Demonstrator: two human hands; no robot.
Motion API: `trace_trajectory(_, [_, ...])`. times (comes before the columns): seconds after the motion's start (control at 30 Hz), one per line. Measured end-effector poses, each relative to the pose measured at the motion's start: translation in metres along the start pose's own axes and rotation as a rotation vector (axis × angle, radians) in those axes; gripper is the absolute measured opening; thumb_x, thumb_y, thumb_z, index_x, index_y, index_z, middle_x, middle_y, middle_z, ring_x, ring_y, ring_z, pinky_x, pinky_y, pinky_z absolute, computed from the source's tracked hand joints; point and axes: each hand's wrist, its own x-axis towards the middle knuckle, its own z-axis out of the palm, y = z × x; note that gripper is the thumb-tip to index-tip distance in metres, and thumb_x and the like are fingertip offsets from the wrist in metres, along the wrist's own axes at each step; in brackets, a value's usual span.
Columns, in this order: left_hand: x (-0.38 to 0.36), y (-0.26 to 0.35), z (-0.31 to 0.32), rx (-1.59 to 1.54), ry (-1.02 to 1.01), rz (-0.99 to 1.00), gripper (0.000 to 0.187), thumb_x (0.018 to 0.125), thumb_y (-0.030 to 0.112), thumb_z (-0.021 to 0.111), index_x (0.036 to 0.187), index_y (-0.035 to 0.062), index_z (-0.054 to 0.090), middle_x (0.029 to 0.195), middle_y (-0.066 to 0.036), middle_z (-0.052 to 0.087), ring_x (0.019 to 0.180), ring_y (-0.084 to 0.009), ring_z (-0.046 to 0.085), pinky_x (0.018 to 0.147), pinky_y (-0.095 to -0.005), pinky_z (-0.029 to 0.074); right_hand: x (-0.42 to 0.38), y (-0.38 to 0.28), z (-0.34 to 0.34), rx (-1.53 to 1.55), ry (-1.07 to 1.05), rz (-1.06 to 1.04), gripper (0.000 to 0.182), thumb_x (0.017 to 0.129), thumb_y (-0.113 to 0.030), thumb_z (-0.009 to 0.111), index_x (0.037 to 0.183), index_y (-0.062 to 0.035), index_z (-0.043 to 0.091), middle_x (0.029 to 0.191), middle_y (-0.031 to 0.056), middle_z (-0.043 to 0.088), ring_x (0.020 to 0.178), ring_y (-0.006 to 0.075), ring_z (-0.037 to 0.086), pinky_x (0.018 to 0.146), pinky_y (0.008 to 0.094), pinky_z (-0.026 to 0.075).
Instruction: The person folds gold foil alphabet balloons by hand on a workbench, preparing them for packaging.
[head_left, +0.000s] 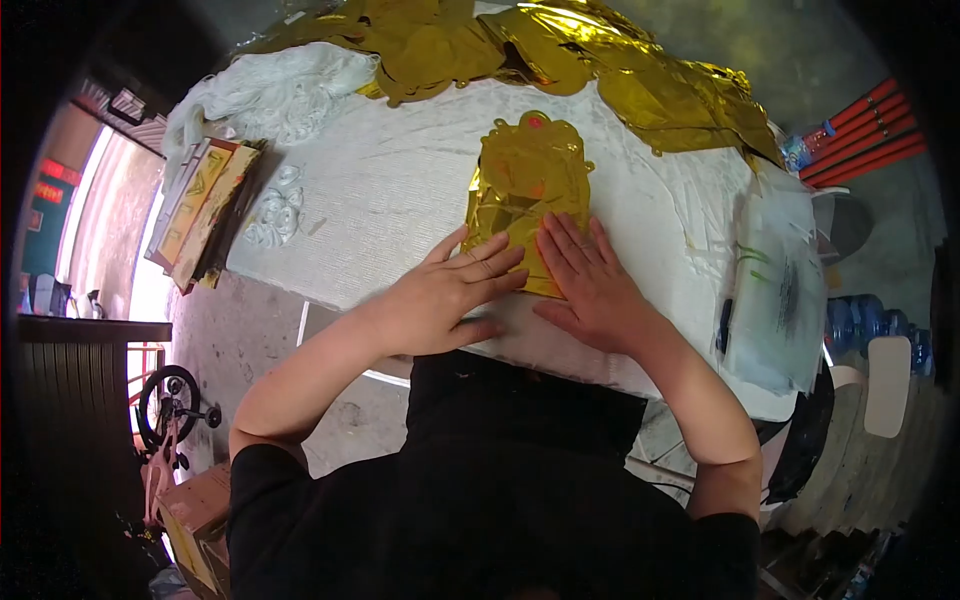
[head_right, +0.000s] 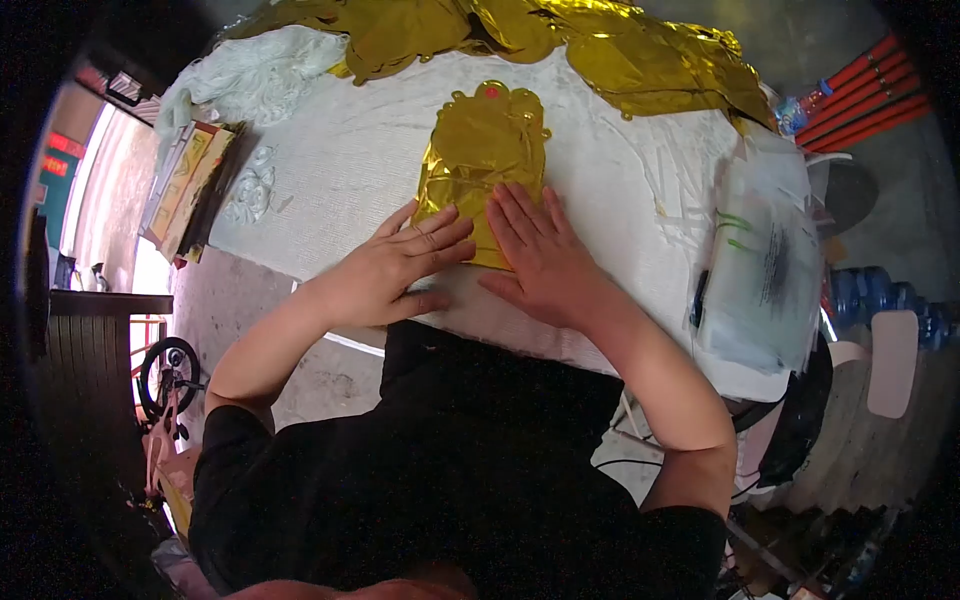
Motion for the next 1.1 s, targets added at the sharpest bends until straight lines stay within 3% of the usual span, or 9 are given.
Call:
trace_trajectory(0.1, [-0.004, -0.016, -0.009, -0.12, 0.024, 0.064, 0.043, 0.084, 0.016, 0.062, 0.125, 0.0051, 0.055, 0.14, -0.013, 0.045, 0.135, -0.0293, 0.036, 0.112, -0.0471, 0.023, 0.0, 0.0, 0.001, 0.016, -0.002, 0.006, 0.078, 0.09, -0.043, 0.051, 0.145, 0.0033, 0.021, 0.152, 0.0195, 0.02, 0.143, 0.0307, 0.016, 0.116, 0.0486, 0.005])
trace_trajectory(0.17, [-0.005, -0.035, -0.011, -0.199, 0.258, -0.091, 0.032, 0.083, 0.006, 0.06, 0.114, 0.0014, 0.059, 0.132, -0.014, 0.052, 0.126, -0.0315, 0.045, 0.106, -0.044, 0.034, 0.001, -0.001, -0.001, 0.023, -0.012, 0.006, 0.078, 0.091, -0.044, 0.05, 0.145, 0.0032, 0.02, 0.152, 0.0195, 0.019, 0.143, 0.0306, 0.015, 0.116, 0.0486, 0.004])
trace_trajectory(0.2, [-0.004, -0.045, -0.011, -0.193, 0.265, -0.094, 0.032, 0.083, 0.006, 0.06, 0.114, 0.0014, 0.059, 0.132, -0.014, 0.052, 0.126, -0.0315, 0.045, 0.106, -0.044, 0.034, 0.001, -0.001, -0.001, 0.031, -0.026, 0.016, 0.078, 0.091, -0.044, 0.05, 0.145, 0.0032, 0.02, 0.153, 0.0195, 0.019, 0.143, 0.0305, 0.015, 0.116, 0.0486, 0.004])
trace_trajectory(0.27, [-0.001, -0.06, -0.012, 0.047, 0.298, -0.016, 0.026, 0.082, 0.0, 0.057, 0.108, -0.0002, 0.061, 0.125, -0.014, 0.056, 0.119, -0.0321, 0.049, 0.1, -0.042, 0.04, 0.0, 0.0, 0.0, 0.022, -0.029, 0.009, 0.078, 0.091, -0.045, 0.049, 0.145, 0.0033, 0.019, 0.153, 0.0197, 0.018, 0.143, 0.0305, 0.014, 0.115, 0.0487, 0.003])
trace_trajectory(0.63, [0.012, -0.068, -0.016, 0.033, 0.267, 0.085, 0.033, 0.078, 0.001, 0.058, 0.111, 0.001, 0.06, 0.122, -0.013, 0.059, 0.121, -0.0319, 0.049, 0.099, -0.0397, 0.042, 0.002, -0.003, -0.004, 0.018, -0.058, 0.028, 0.078, 0.092, -0.045, 0.048, 0.145, 0.0033, 0.018, 0.153, 0.0203, 0.017, 0.143, 0.0313, 0.013, 0.115, 0.0493, 0.002])
trace_trajectory(0.9, [0.022, -0.077, -0.016, 0.004, 0.212, 0.225, 0.034, 0.072, -0.003, 0.052, 0.105, 0.0007, 0.06, 0.113, -0.015, 0.06, 0.115, -0.0328, 0.051, 0.097, -0.041, 0.043, 0.003, -0.003, -0.005, 0.04, -0.064, 0.029, 0.078, 0.092, -0.044, 0.048, 0.146, 0.0014, 0.017, 0.153, 0.0196, 0.017, 0.144, 0.0309, 0.012, 0.115, 0.0483, 0.001])
trace_trajectory(1.03, [0.026, -0.072, -0.017, -0.075, 0.247, 0.163, 0.033, 0.072, -0.003, 0.051, 0.103, 0.0008, 0.06, 0.106, -0.015, 0.061, 0.109, -0.0329, 0.053, 0.094, -0.0404, 0.043, 0.003, -0.002, -0.005, 0.021, -0.068, 0.03, 0.078, 0.092, -0.045, 0.047, 0.146, 0.0015, 0.017, 0.153, 0.0195, 0.017, 0.144, 0.0309, 0.012, 0.115, 0.0484, 0.001])
trace_trajectory(1.1, [0.028, -0.074, -0.015, -0.247, 0.29, -0.007, 0.032, 0.071, -0.003, 0.051, 0.102, 0.0008, 0.059, 0.102, -0.016, 0.06, 0.106, -0.0327, 0.053, 0.093, -0.0388, 0.043, 0.002, -0.002, -0.003, 0.025, -0.062, 0.022, 0.078, 0.092, -0.045, 0.047, 0.146, 0.0019, 0.017, 0.153, 0.0196, 0.018, 0.143, 0.0311, 0.013, 0.115, 0.0486, 0.001])
